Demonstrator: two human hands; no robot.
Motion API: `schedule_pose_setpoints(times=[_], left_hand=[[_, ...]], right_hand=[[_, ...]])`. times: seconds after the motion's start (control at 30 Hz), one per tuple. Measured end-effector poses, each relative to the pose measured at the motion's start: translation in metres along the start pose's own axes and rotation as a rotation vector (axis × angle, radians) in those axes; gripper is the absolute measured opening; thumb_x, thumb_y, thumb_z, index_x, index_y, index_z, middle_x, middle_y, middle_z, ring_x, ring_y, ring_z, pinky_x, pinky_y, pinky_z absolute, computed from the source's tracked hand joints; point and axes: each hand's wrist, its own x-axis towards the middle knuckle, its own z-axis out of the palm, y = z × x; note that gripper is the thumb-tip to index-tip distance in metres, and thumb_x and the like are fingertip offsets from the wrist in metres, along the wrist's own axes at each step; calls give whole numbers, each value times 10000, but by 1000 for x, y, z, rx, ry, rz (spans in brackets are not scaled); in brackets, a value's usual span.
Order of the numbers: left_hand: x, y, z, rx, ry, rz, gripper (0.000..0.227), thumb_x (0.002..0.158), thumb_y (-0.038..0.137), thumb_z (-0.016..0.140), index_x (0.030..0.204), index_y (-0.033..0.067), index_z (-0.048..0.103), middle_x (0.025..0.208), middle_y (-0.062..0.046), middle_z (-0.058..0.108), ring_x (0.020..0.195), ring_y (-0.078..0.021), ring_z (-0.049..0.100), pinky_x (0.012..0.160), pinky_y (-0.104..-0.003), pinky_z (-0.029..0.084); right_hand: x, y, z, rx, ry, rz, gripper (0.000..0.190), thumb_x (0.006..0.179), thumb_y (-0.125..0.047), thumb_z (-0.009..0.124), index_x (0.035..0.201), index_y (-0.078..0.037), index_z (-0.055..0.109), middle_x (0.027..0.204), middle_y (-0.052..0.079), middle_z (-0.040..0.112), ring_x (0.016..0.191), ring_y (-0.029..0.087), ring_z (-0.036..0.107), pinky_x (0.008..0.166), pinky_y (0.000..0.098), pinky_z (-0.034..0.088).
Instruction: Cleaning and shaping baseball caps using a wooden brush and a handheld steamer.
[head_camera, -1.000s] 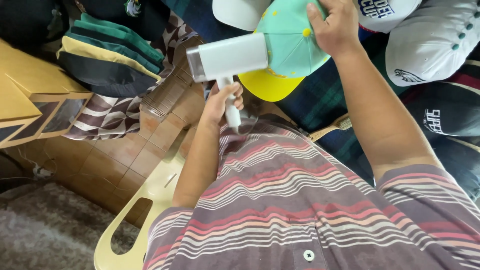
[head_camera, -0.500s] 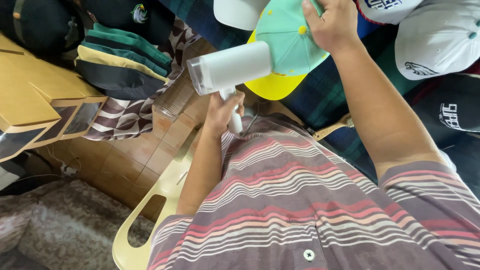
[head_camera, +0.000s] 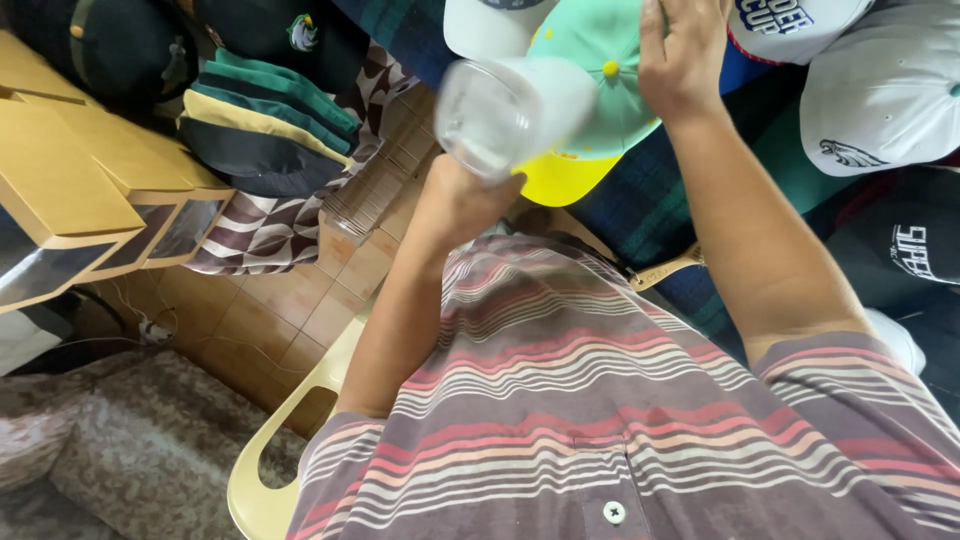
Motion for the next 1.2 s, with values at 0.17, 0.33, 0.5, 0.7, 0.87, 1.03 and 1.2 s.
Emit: schedule_pose_setpoints(times=[0.17,0.33,0.5,0.7,0.87,1.03,1.2], left_hand=[[12,9,-7,418,39,20,489,868,496,652,954,15,654,808,-149,720,726,-326,680,650,-441,498],[19,24,-15,434,-12,-25,582,867,482,729,1188,11,614,1010,-179,741,918,-373,704,791,-457,532],[34,31,-21,528,84,210,652,846,430,863,1240,4,565,1050,-163,720,904,-338,711,746,-443,585],[52,57,-31,374,-88,356,508,964,153,694,1378,4,440,1209,-199,646,1027,-342,663,831,-420,537],[89,59,-49,621,-175,137,797,1096,591,400,1618,91,64,1278,-194,708,1053,-402,706,816,-466,536],[122,73,-62,680,-340,318,767,1092,455,567,1595,52,153,1204,-198,684,968,-443,661,727,-499,494],[164,69,-55,731,-324,438,750,1090,375,649,1561,2,201,1227,-223,701,899,-467,676,619,-549,492]], right_hand=[[-25,-24,0,33,144,85,320,1122,-146,438,1391,-15,553,1415,174,516,1315,347,495,1069,474,382],[-48,-18,17,76,141,267,361,1177,-220,431,1529,-157,481,1587,107,427,1485,320,418,1244,478,345],[-42,-24,14,75,195,251,343,1161,-238,446,1478,-134,528,1541,116,469,1422,326,480,1190,482,422],[-43,-29,10,100,209,265,363,1165,-221,430,1500,-98,497,1560,129,457,1443,336,465,1182,484,418],[-41,-29,14,93,181,337,422,1158,-265,378,1522,-70,462,1559,161,485,1449,359,472,1190,495,423],[-35,-39,9,74,132,471,471,1138,-316,342,1514,-68,480,1554,169,499,1436,372,477,1165,521,427],[-31,-41,3,66,115,539,422,1147,-308,463,1470,-60,574,1505,190,556,1396,397,509,1125,562,432]])
